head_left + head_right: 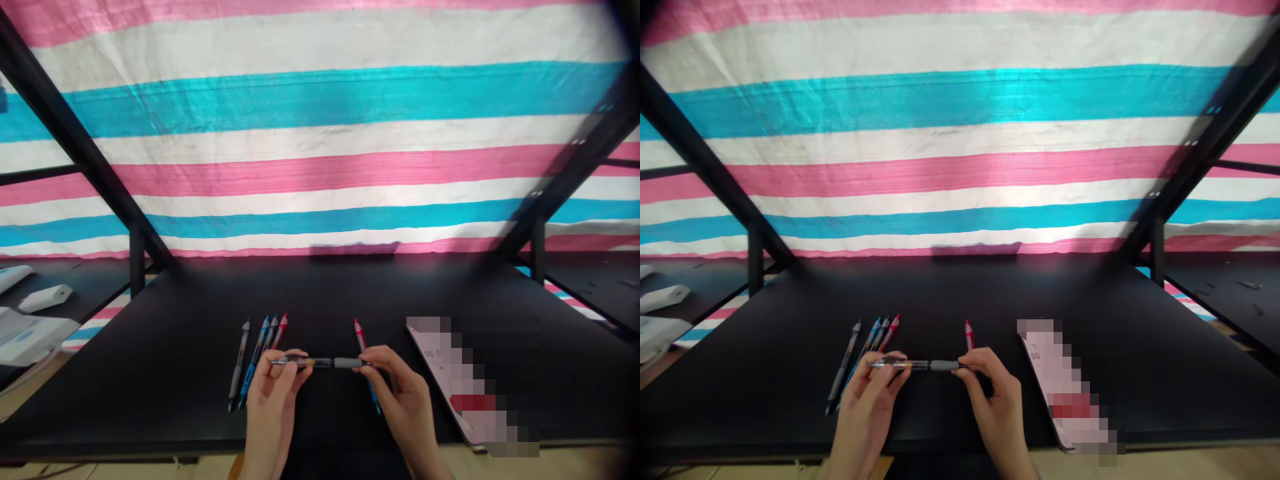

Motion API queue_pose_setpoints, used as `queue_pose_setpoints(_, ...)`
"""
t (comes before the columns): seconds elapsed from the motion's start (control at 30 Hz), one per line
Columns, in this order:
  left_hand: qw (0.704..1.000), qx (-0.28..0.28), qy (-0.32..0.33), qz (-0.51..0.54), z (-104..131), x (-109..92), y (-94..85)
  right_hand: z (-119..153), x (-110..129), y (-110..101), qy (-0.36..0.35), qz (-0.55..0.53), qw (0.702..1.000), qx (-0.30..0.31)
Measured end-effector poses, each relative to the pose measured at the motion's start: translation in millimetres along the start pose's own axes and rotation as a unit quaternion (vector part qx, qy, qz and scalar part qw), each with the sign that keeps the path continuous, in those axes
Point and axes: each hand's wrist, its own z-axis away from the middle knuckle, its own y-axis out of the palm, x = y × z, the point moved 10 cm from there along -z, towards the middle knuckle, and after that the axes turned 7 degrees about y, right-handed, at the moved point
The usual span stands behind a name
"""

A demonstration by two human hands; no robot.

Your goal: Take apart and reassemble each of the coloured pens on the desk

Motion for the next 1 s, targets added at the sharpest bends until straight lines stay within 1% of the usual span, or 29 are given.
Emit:
queue_pose_setpoints(0.17,1.000,0.011,0.003,-0.009,1.4,0.0,2.5,0.1,0.9,8.0,0.026,0.033,0.998,0.038)
queue_pose_setpoints(0.37,1.000,-0.016,0.010,0.002,0.2,1.2,-5.6,4.4,0.6,7.3,0.023,0.007,0.999,0.035)
queue_pose_setpoints(0.47,1.000,-0.012,0.007,0.003,-0.6,2.0,-6.2,3.5,-1.4,9.1,0.033,0.025,0.999,0.036)
queue_pose_setpoints(0.53,1.000,-0.008,0.008,0.004,-0.7,1.5,-5.9,2.3,-0.9,12.1,0.037,0.044,0.997,0.050)
queue_pose_setpoints(0.63,1.000,-0.009,0.011,0.004,-0.3,1.1,-6.5,1.8,2.4,14.2,0.027,0.051,0.996,0.063)
queue_pose_setpoints(0.77,1.000,-0.019,0.012,0.010,0.3,1.5,-7.9,2.1,2.3,9.5,0.018,0.034,0.999,0.035)
queue_pose_setpoints(0.93,1.000,-0.025,0.013,0.005,-0.1,0.2,-6.4,2.8,3.0,18.1,0.002,0.068,0.995,0.072)
queue_pose_setpoints(1.0,1.000,-0.026,0.013,0.005,-0.6,-0.6,-6.0,3.1,2.4,16.8,0.003,0.072,0.995,0.067)
